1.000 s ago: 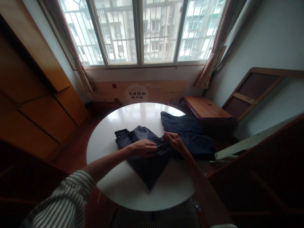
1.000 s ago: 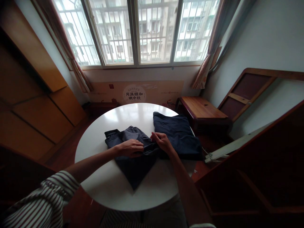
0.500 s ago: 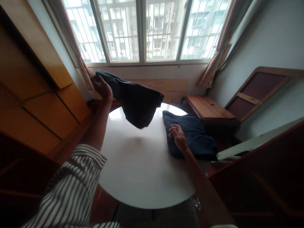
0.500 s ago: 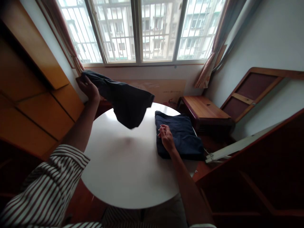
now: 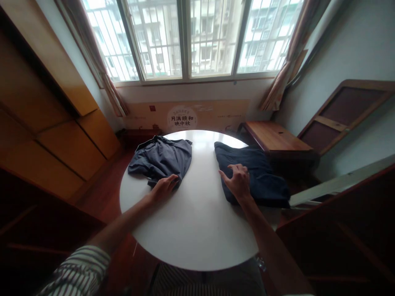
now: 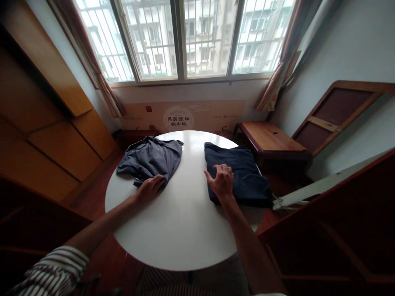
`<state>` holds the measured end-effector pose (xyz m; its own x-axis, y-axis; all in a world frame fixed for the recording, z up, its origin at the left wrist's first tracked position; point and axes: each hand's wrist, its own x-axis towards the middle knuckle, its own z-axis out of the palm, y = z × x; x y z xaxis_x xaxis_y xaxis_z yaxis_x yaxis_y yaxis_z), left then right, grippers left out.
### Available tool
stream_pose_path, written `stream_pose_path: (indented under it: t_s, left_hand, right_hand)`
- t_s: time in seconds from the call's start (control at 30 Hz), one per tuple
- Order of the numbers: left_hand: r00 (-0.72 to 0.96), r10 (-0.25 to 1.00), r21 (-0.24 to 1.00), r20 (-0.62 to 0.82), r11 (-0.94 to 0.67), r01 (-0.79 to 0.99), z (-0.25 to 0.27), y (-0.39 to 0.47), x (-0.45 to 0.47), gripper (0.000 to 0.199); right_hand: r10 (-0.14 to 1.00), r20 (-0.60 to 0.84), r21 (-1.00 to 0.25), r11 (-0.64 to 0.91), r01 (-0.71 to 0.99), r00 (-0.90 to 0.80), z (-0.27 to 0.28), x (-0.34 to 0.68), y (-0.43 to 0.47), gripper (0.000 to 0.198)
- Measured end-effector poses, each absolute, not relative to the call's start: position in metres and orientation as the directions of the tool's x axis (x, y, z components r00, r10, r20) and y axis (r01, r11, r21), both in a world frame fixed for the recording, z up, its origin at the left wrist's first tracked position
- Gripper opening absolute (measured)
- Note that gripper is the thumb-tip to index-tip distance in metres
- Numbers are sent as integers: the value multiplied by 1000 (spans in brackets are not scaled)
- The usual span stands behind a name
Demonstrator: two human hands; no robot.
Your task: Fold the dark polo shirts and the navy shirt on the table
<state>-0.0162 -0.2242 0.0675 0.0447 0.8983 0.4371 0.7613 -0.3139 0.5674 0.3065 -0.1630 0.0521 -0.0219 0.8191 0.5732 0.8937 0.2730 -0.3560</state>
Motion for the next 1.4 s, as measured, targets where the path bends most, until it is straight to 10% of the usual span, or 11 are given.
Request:
stream_pose_path:
  t_s: [0.2, 0.47, 0.67, 0.8, 0.93, 1.07, 1.27, 1.4]
  left_hand:
    - [71, 908, 510, 413, -295, 808, 56, -236, -10, 29]
    - [69, 695, 415, 715, -502, 759, 74, -203, -2, 34]
    - [83, 679, 503, 729, -615, 608, 105, -183, 38, 34]
    - [448, 727, 418, 520, -674, 609, 86, -174, 68, 31]
    - [557, 786, 226, 269, -614, 756, 58, -165, 85, 72]
    - [680, 722, 74, 128, -691, 719, 50, -157, 91, 34]
    - [814, 563, 4, 145, -823, 569, 69, -157, 93, 26]
    - [590, 651, 144, 478, -721, 678, 126, -134, 74, 36]
  right_hand:
    - [893, 436, -82, 167, 983, -115, 48, 311, -163, 30]
    - [636, 691, -198, 624, 756, -343, 82, 285, -187, 41]
    - [403, 451, -369, 897, 245, -796, 105, 238, -237, 27]
    - [714, 493, -673, 675, 302, -497, 107, 273, -213, 37]
    - [866, 498, -733, 452, 507, -52, 86, 322, -166, 46]
    - [894, 416, -831, 300, 469, 165, 61, 341, -148, 50]
    - [920, 346, -876, 245, 415, 186, 53, 341, -148, 53]
    - [927, 318, -898, 228, 376, 197, 53, 342, -148, 53]
